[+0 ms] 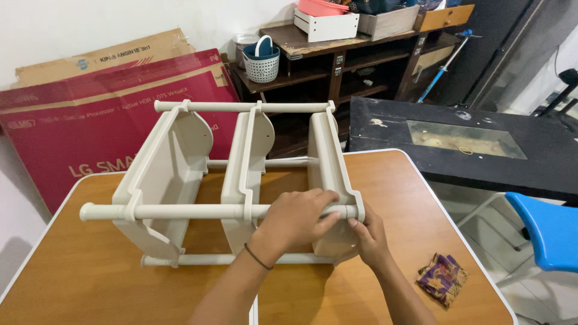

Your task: The person disassembles a white plastic three-tier rolling cart on a wooden table. They remove the shelves and connecting rods one by one, placing them on the table. The person then removes the wheels from the base and stacks the shelves together.

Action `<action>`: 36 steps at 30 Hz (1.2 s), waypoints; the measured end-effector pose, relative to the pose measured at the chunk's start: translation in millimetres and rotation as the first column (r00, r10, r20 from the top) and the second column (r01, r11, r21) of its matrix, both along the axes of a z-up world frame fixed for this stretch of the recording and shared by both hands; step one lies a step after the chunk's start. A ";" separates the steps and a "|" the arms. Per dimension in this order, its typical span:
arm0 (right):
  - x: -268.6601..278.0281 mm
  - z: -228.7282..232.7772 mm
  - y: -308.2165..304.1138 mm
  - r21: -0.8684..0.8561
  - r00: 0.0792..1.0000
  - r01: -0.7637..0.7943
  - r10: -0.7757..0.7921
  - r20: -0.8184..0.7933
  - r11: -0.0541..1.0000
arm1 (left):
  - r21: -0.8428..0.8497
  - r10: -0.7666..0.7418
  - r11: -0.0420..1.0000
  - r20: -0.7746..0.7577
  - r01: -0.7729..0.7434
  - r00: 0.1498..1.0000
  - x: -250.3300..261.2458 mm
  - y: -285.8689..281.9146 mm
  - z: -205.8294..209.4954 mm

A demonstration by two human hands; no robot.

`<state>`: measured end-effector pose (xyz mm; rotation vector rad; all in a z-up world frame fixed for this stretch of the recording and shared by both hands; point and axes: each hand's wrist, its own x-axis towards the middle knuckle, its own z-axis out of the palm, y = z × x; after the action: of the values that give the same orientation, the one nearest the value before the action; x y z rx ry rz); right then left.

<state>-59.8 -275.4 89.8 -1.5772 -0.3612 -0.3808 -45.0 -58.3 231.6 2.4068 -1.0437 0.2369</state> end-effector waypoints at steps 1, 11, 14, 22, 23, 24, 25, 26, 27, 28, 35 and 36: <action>-1.2 -3.2 -2.4 0.013 1.000 -0.018 0.018 0.007 1.000 | -0.023 0.000 1.000 0.052 0.001 0.999 -3.1 -0.8 -2.8; -4.9 1.8 8.4 -0.233 0.994 0.111 -0.109 0.021 0.966 | -0.051 0.038 0.998 0.300 -0.023 0.953 -15.9 0.3 -11.6; -1.8 6.3 17.4 -0.273 0.994 0.101 -0.087 0.061 0.957 | -0.049 0.010 0.999 0.321 0.006 0.947 -16.7 -3.7 -13.8; 13.0 -3.3 42.3 -0.232 0.993 0.118 -0.117 0.020 0.965 | -0.035 -0.031 0.999 0.214 0.040 0.976 0.9 23.2 -13.6; 14.5 -2.9 43.5 -0.221 0.994 0.106 -0.099 0.045 0.969 | -0.026 -0.018 0.999 0.223 0.025 0.975 1.2 25.6 -14.1; 15.6 -2.5 44.2 -0.212 0.994 0.103 -0.107 -0.005 0.972 | -0.018 -0.004 1.000 0.232 0.008 0.973 0.5 27.3 -15.5; 16.3 -1.9 43.7 -0.203 0.992 0.100 -0.114 -0.056 0.974 | -0.035 0.003 0.999 0.273 0.006 0.962 0.2 27.0 -16.9; 16.1 -1.6 43.4 -0.195 0.987 0.100 -0.122 -0.107 0.976 | -0.052 0.009 0.999 0.312 0.008 0.950 0.2 24.7 -18.3; 15.9 -1.9 44.8 -0.192 0.987 0.108 -0.128 -0.096 0.975 | -0.069 0.015 0.998 0.350 0.010 0.937 -0.1 23.7 -19.7; 15.5 -2.2 44.6 -0.192 0.987 0.119 -0.136 -0.083 0.974 | -0.058 0.021 0.998 0.353 -0.001 0.935 -0.2 22.7 -21.2; 13.0 -8.4 44.8 -0.257 0.982 0.179 -0.189 -0.013 0.950 | -0.010 0.009 1.000 0.372 -0.005 0.928 4.0 22.7 -25.4; 13.2 -9.2 44.5 -0.255 0.982 0.177 -0.189 -0.020 0.951 | -0.006 0.001 1.000 0.372 0.001 0.928 4.3 22.6 -25.7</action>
<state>-46.6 -230.9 80.6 -1.8736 -0.2352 -0.4553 -40.7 -35.7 205.9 2.4100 -1.1995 0.7193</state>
